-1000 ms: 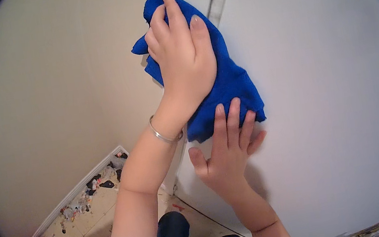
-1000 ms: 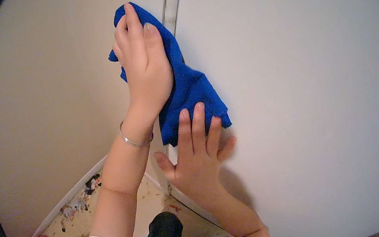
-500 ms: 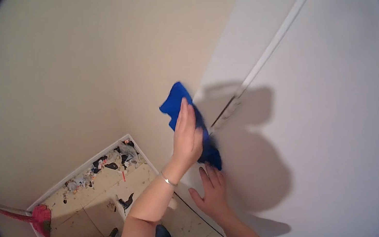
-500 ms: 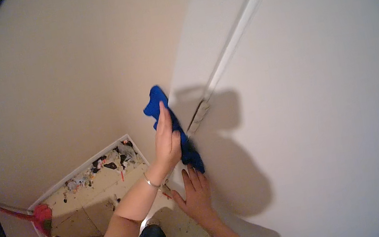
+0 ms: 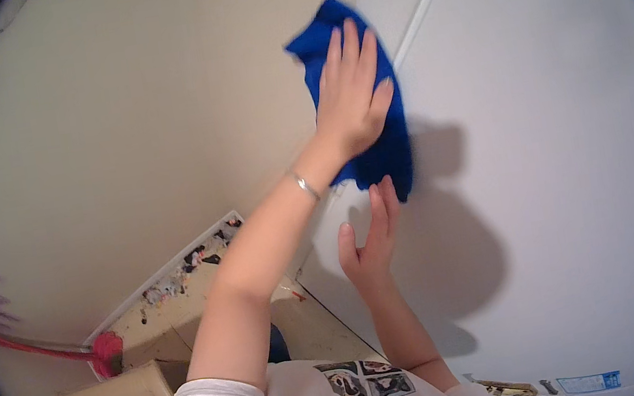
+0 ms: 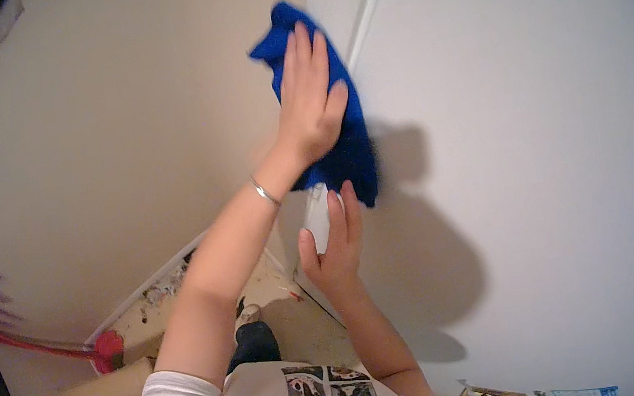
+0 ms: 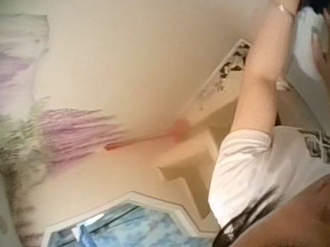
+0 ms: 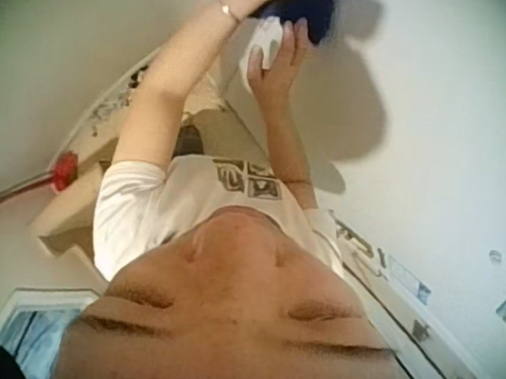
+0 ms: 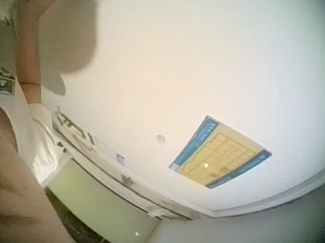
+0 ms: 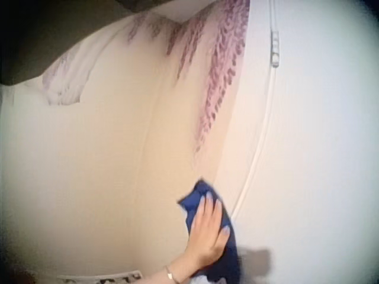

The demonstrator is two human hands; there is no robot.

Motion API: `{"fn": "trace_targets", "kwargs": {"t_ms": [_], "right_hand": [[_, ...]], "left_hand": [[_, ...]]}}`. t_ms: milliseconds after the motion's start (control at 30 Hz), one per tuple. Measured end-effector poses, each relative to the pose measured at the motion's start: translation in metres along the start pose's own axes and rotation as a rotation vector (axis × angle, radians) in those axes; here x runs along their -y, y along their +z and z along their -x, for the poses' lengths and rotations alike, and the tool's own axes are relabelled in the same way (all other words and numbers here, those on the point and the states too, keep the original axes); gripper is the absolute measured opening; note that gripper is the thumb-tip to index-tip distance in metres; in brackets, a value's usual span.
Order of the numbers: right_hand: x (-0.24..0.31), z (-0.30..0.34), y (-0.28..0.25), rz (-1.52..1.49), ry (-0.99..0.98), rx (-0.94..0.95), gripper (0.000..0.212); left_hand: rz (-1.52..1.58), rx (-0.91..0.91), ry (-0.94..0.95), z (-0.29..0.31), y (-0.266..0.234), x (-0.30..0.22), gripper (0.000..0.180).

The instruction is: The person wipes a white door with a blue cloth, moving from the upper section down to the handle and lower panel. The person kneels to reach the bottom edge of the door.

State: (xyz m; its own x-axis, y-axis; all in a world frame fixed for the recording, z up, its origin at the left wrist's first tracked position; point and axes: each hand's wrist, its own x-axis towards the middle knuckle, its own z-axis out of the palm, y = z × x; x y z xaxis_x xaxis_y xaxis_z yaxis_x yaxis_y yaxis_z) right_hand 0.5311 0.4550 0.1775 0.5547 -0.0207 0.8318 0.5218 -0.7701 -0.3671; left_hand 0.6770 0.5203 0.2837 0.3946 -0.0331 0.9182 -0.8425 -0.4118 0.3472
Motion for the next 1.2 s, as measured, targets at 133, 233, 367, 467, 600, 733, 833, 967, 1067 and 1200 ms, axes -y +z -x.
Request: {"fn": "trace_targets", "kwargs": {"t_ms": [133,233,367,467,600,733,833,967,1067,1200], "right_hand": [[-0.015,-0.01,0.035,0.151,-0.045,0.027,0.059],[-0.026,-0.008,0.056,0.282,-0.029,0.028,0.054],[-0.024,-0.032,0.09,0.445,-0.048,-0.019,0.051],[-0.011,-0.069,0.111,0.57,-0.049,-0.067,0.05],[-0.012,-0.11,0.12,0.731,-0.049,-0.313,0.055],[-0.01,-0.125,0.131,0.826,0.013,-0.377,0.052],[-0.033,-0.109,0.135,0.886,-0.062,-0.373,0.048],[-0.033,-0.101,0.142,0.795,-0.098,-0.351,0.045],[-0.031,-0.096,0.148,0.671,-0.11,-0.386,0.05],[-0.031,-0.098,0.137,0.624,-0.174,-0.421,0.057]], "left_hand": [[0.218,0.007,-0.06,0.059,0.013,0.056,0.061],[0.262,0.123,-0.074,0.057,0.013,0.069,0.06],[0.104,0.098,0.149,-0.007,0.005,0.095,0.051],[0.076,0.021,0.447,-0.07,-0.008,0.103,0.054],[-0.057,-0.134,0.589,-0.148,-0.012,0.088,0.057],[-0.016,-0.22,0.512,-0.167,-0.018,0.095,0.066],[0.042,0.033,0.506,-0.131,-0.021,0.107,0.071],[-0.018,0.139,0.653,-0.069,-0.011,0.146,0.064],[-0.064,0.083,0.714,-0.076,-0.01,0.144,0.061],[-0.033,0.019,0.69,-0.145,-0.02,0.098,0.062]]}}
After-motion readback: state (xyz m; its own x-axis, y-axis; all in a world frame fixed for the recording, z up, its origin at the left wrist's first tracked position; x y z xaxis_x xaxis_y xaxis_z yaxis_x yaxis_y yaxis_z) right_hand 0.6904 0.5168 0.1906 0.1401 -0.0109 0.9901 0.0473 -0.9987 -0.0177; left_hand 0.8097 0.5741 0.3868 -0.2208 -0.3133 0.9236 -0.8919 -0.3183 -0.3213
